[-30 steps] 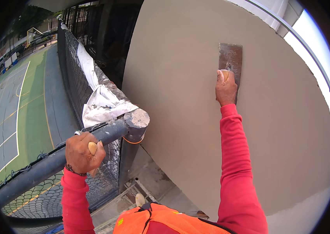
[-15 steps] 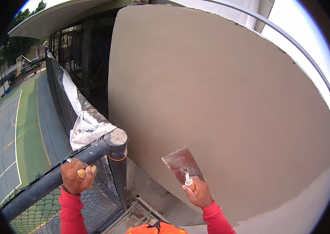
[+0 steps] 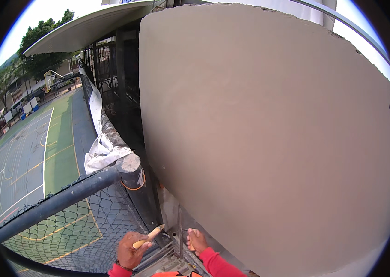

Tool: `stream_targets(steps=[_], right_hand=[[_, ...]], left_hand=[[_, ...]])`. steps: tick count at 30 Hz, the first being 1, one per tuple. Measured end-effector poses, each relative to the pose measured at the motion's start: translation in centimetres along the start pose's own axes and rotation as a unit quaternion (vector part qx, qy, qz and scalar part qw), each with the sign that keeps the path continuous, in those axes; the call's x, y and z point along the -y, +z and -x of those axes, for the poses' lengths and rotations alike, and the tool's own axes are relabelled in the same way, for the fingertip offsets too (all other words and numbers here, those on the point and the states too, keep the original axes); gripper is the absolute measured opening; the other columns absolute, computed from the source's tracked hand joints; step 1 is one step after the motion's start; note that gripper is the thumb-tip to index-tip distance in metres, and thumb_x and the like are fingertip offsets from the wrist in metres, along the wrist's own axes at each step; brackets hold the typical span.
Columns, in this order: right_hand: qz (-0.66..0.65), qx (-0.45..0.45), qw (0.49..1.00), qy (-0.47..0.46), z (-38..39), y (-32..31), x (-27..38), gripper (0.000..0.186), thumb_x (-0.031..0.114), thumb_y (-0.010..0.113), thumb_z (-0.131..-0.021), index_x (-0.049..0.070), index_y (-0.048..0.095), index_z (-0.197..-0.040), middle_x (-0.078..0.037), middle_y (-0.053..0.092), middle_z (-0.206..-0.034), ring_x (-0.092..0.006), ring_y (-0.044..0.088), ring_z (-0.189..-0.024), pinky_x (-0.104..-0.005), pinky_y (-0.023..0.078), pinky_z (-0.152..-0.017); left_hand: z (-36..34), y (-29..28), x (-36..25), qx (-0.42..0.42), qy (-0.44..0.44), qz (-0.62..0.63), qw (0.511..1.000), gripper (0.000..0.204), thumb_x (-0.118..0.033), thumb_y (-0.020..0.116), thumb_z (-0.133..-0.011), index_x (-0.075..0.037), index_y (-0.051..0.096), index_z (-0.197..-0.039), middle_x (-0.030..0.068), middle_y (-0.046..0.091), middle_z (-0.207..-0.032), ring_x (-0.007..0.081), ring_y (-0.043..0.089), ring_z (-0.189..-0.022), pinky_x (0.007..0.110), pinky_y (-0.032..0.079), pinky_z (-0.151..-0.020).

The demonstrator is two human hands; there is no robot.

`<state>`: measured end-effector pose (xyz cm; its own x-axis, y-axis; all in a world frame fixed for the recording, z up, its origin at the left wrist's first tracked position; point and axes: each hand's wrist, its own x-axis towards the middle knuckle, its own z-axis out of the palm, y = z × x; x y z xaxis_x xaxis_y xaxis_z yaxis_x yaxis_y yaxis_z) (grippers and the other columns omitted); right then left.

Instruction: The person applies plaster to a wall using a trowel and a brush while standing on scaffolding. They repeatedly scoop plaster from a bucket, spread it on the wall, and smooth the surface.

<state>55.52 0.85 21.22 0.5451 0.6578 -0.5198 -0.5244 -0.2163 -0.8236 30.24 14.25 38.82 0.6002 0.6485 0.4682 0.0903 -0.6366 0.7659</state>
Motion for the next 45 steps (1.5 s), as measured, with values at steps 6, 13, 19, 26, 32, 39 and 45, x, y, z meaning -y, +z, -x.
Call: stream_targets(steps=[6, 13, 19, 26, 32, 39, 45], right_hand=[[-0.26, 0.179, 0.926, 0.21, -4.3, -1.9, -3.6, 0.045, 0.049, 0.053, -0.109, 0.007, 0.064, -0.119, -0.006, 0.072, -0.099, -0.0235, 0.071, -0.073, -0.0412, 0.061, -0.065], [-0.305, 0.278, 0.889, 0.197, -1.5, -5.5, -4.2, 0.048, 0.043, 0.043, -0.113, 0.008, 0.062, -0.14, -0.01, 0.073, -0.126, -0.0244, 0.072, -0.112, -0.0441, 0.057, -0.101], [-0.365, 0.269, 0.873, 0.178, -0.9, -7.7, -3.0, 0.052, 0.044, 0.049, -0.11, 0.004, 0.059, -0.142, -0.014, 0.071, -0.131, -0.0287, 0.071, -0.116, -0.0465, 0.057, -0.103], [-0.24, 0.168, 0.951, 0.1, 2.7, -9.8, -2.6, 0.051, 0.038, 0.052, -0.109, 0.001, 0.056, -0.145, -0.014, 0.069, -0.133, -0.0257, 0.071, -0.114, -0.043, 0.059, -0.1], [-0.38, 0.286, 0.862, 0.176, 1.2, -9.4, -4.6, 0.05, 0.042, 0.049, -0.11, 0.005, 0.057, -0.143, -0.013, 0.069, -0.133, -0.0266, 0.071, -0.115, -0.0448, 0.059, -0.1], [-0.338, 0.245, 0.892, 0.175, 3.6, -9.4, -4.6, 0.044, 0.038, 0.046, -0.11, 0.006, 0.061, -0.137, -0.011, 0.074, -0.123, -0.0237, 0.074, -0.105, -0.0438, 0.061, -0.093], [-0.318, 0.195, 0.917, 0.143, 6.2, -8.6, -4.8, 0.045, 0.041, 0.043, -0.113, 0.007, 0.06, -0.139, -0.011, 0.073, -0.125, -0.0238, 0.074, -0.106, -0.0414, 0.061, -0.093]], left_hand=[[3.2, 5.6, -4.9, 0.07, -0.023, 0.013, 0.997, 0.022, -0.016, 0.089, -0.083, -0.006, 0.08, -0.1, 0.0096, 0.075, -0.094, 0.028, 0.069, -0.09, 0.038, 0.055, -0.081], [1.1, 10.8, -1.1, 0.035, 0.006, -0.033, 0.999, 0.027, -0.014, 0.087, -0.085, -0.007, 0.077, -0.11, 0.0122, 0.071, -0.099, 0.0307, 0.068, -0.092, 0.038, 0.055, -0.079], [3.6, 12.0, -4.8, 0.161, 0.02, -0.008, 0.987, 0.033, -0.013, 0.086, -0.085, -0.006, 0.074, -0.115, 0.0133, 0.068, -0.105, 0.0305, 0.067, -0.092, 0.037, 0.055, -0.078], [0.9, 13.9, -5.0, 0.123, 0.076, -0.078, 0.986, 0.036, -0.01, 0.086, -0.083, -0.005, 0.072, -0.117, 0.0141, 0.067, -0.108, 0.031, 0.068, -0.093, 0.038, 0.056, -0.077], [3.5, 13.3, -7.6, 0.2, 0.101, -0.034, 0.974, 0.033, -0.017, 0.085, -0.086, -0.006, 0.072, -0.114, 0.0118, 0.066, -0.106, 0.0311, 0.07, -0.09, 0.038, 0.058, -0.075], [1.6, 15.3, -1.8, 0.141, 0.071, -0.012, 0.987, 0.029, -0.015, 0.084, -0.088, -0.007, 0.074, -0.114, 0.014, 0.067, -0.105, 0.0323, 0.069, -0.091, 0.04, 0.056, -0.075], [-0.2, 16.4, 4.0, 0.09, 0.027, -0.05, 0.994, 0.025, -0.02, 0.082, -0.091, -0.006, 0.073, -0.11, 0.0133, 0.066, -0.101, 0.0328, 0.067, -0.087, 0.041, 0.055, -0.074]])
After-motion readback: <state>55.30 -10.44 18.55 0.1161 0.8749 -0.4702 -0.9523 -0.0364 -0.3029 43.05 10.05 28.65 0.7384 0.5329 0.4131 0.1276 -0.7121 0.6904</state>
